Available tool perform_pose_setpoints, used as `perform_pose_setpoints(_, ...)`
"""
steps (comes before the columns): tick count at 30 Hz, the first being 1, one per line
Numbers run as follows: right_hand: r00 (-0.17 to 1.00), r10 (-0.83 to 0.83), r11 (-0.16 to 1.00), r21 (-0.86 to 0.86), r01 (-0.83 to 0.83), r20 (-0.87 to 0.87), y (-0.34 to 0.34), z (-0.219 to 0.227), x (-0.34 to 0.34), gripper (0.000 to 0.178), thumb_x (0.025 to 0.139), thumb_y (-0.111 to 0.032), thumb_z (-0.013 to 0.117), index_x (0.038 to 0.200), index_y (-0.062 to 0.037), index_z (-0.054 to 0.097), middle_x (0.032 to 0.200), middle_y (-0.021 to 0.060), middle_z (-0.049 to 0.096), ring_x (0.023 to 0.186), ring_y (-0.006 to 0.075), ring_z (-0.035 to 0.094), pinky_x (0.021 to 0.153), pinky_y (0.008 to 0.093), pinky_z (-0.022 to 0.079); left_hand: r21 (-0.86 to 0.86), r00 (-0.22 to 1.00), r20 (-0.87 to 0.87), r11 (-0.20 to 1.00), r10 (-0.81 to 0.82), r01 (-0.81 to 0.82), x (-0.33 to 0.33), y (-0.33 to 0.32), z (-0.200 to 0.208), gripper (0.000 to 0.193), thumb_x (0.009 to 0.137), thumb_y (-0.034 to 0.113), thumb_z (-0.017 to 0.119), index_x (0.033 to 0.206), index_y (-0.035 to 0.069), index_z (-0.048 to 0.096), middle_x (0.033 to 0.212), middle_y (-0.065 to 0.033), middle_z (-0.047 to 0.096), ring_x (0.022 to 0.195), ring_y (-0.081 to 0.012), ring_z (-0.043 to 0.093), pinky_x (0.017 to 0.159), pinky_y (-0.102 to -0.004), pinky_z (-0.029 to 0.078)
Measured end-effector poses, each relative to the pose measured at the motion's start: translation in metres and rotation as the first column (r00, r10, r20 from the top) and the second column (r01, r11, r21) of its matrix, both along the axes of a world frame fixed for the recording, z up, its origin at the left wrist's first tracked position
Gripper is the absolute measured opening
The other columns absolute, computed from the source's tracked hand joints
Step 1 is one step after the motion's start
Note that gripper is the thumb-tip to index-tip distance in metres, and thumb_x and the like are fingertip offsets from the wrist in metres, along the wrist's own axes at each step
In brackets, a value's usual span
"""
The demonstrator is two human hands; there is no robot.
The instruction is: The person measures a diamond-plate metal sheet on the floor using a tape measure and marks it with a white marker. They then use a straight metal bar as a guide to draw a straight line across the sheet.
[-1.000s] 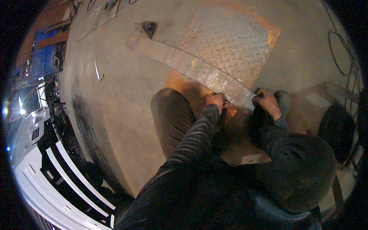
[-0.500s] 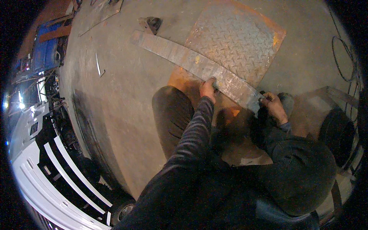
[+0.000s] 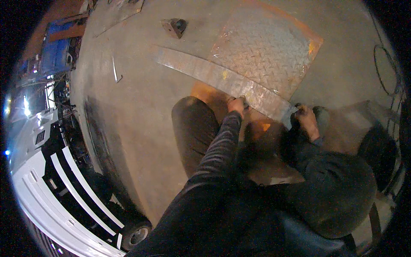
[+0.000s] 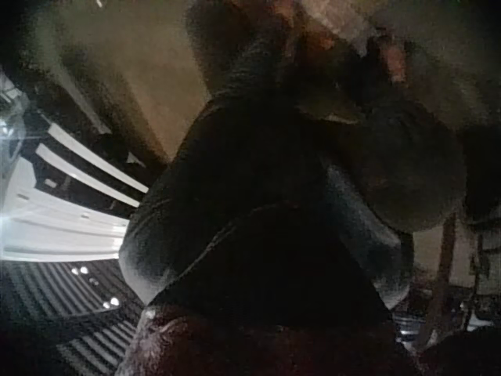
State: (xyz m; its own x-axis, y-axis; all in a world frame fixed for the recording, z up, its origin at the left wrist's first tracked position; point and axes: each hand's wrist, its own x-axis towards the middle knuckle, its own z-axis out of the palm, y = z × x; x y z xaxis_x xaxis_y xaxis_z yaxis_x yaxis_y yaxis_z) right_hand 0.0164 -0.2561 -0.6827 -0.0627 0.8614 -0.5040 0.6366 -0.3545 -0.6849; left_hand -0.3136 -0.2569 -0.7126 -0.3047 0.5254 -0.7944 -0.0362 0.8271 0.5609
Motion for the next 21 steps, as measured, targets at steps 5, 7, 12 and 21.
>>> perform_pose_setpoints(5, 0.994, 0.027, 0.998, -0.047, -0.032, -0.104, -0.002, -0.026, 0.006, 0.037, 0.078, -0.018, 0.068, 0.112, -0.0041, 0.065, 0.103, 0.0228, 0.069, 0.096, 0.0419, 0.065, 0.083, 0.0448, 0.052, 0.092, 0.732, -0.441, 0.786, -0.518, 0.612, -0.035, -0.013, -0.049, 0.025, 0.089, 0.011, 0.064, 0.107, -0.005, 0.056, 0.099, -0.0186, 0.066, 0.082, -0.0307, 0.068, 0.060, -0.0412, 0.055)
perform_pose_setpoints(7, 0.996, 0.079, 0.997, 0.004, -0.079, -0.046, -0.005, -0.036, 0.005, 0.037, 0.078, -0.018, 0.068, 0.111, -0.0040, 0.063, 0.102, 0.0229, 0.069, 0.096, 0.0415, 0.065, 0.082, 0.0455, 0.052, 0.100, 0.841, -0.360, 0.880, -0.403, 0.465, -0.036, -0.013, -0.050, 0.028, 0.089, 0.012, 0.064, 0.109, -0.006, 0.054, 0.098, -0.0186, 0.065, 0.081, -0.0307, 0.068, 0.059, -0.0415, 0.056)
perform_pose_setpoints(12, 0.996, 0.083, 0.989, -0.119, -0.084, -0.009, -0.005, -0.040, 0.006, 0.034, 0.079, -0.020, 0.069, 0.109, -0.0051, 0.063, 0.103, 0.0224, 0.067, 0.097, 0.0407, 0.065, 0.082, 0.0465, 0.051, -0.002, 0.993, -0.108, 0.999, -0.036, 0.036, -0.022, 0.002, -0.025, 0.033, 0.090, 0.013, 0.064, 0.111, -0.007, 0.049, 0.096, -0.0188, 0.063, 0.077, -0.0296, 0.067, 0.057, -0.0412, 0.058)
perform_pose_setpoints(21, 0.985, -0.018, 0.970, -0.243, -0.024, -0.170, -0.014, -0.020, -0.005, 0.039, 0.081, -0.021, 0.067, 0.118, -0.0087, 0.064, 0.099, 0.0225, 0.070, 0.092, 0.0392, 0.067, 0.078, 0.0451, 0.053, 0.006, 0.961, -0.198, 0.981, -0.191, 0.196, -0.036, 0.013, -0.018, 0.030, 0.089, 0.013, 0.066, 0.108, -0.007, 0.054, 0.090, -0.0197, 0.064, 0.079, -0.0299, 0.068, 0.054, -0.0395, 0.058)
